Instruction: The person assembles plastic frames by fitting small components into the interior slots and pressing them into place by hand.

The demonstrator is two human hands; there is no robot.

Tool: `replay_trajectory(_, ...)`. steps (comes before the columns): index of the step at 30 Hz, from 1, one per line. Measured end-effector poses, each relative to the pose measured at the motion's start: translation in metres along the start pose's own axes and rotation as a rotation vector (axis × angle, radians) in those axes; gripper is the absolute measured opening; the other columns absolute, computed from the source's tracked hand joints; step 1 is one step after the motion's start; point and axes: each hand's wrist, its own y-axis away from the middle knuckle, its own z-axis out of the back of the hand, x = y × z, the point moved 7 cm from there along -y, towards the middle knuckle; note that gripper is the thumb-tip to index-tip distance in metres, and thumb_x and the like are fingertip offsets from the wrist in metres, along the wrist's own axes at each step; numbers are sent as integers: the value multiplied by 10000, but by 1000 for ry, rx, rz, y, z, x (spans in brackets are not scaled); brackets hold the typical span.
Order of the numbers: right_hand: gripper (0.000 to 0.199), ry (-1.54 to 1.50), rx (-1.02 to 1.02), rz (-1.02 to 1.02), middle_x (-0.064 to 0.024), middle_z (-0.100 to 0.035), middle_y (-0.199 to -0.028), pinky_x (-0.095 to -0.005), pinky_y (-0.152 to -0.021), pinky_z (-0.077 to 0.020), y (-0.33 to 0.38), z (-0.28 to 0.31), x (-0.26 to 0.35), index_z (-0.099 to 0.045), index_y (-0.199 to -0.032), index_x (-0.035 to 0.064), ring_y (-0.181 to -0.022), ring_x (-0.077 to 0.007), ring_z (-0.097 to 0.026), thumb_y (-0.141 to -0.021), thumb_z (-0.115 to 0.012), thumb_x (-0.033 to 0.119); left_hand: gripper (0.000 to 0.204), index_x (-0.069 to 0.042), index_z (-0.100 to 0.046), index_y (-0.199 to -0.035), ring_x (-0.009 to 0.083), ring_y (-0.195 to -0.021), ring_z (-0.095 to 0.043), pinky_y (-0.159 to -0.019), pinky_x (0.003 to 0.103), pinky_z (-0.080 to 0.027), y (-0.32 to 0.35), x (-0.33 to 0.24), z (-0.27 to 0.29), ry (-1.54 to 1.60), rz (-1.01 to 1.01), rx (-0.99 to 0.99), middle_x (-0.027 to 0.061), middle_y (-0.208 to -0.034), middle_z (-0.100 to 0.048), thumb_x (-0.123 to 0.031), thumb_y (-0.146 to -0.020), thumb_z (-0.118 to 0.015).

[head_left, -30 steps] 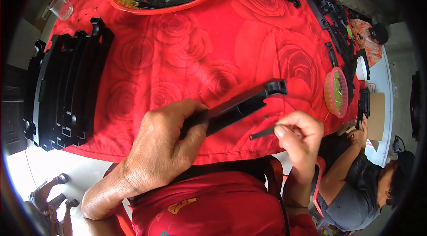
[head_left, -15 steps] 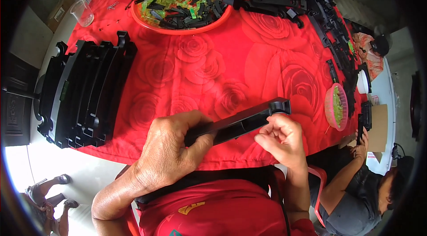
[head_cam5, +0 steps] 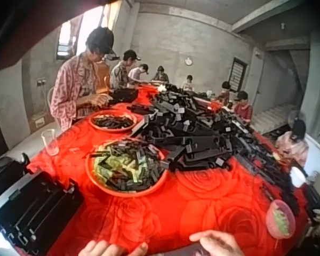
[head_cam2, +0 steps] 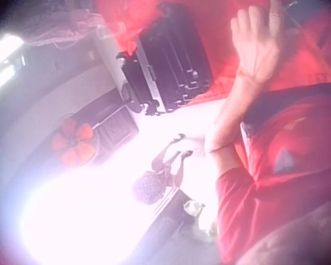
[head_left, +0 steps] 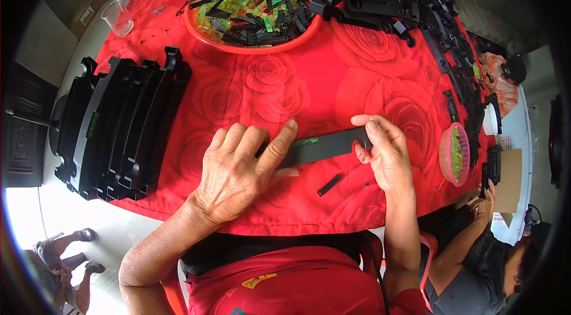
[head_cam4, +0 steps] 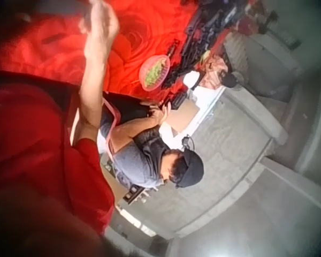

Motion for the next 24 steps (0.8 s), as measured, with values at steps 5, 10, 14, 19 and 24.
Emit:
replay_trajectory(5,258,265,91,233,-72,-729,-1048,-267,-857,-571,-4,-3,11,-701,-1258,-23,-911,-122,-691,-1067,-665,148,680,-111,-657,-1396,270,-919,-589,-791,421,-473,0,4,-1,114,38,36,79,-1066,-609,-342,-792,-866)
replay_trajectory(10,271,499,196,410,-170,-736,-1251,-359,-1050,-542,1,-7,10,-681,-1293,-20,-1179,-227,-696,-1043,-665,84,631,-71,-658,-1370,288,-943,-606,-809,427,-474,4,4,-3,175,67,73,101,-1104,-633,-236,-801,-877)
replay_trajectory(14,329,742,192,543,-169,-729,-1294,-393,-1064,-527,3,-9,14,-696,-1286,-9,-1215,-278,-680,-966,-734,56,626,-53,-660,-1364,291,-924,-609,-804,427,-472,4,5,-7,190,59,71,106,-1083,-645,-205,-798,-879)
replay_trajectory(19,400,748,116,583,-153,-728,-1303,-410,-1052,-523,10,-3,15,-714,-1272,2,-1218,-304,-665,-889,-803,68,633,-51,-671,-1350,295,-916,-615,-795,423,-472,1,3,-1,184,79,78,105,-1076,-653,-205,-778,-892)
replay_trajectory(24,460,869,128,627,-140,-729,-1274,-406,-1013,-528,12,-13,20,-722,-1269,16,-1164,-305,-663,-831,-848,74,575,-73,-685,-1319,264,-926,-605,-784,412,-464,8,8,-8,196,91,76,75,-1061,-629,-197,-785,-860)
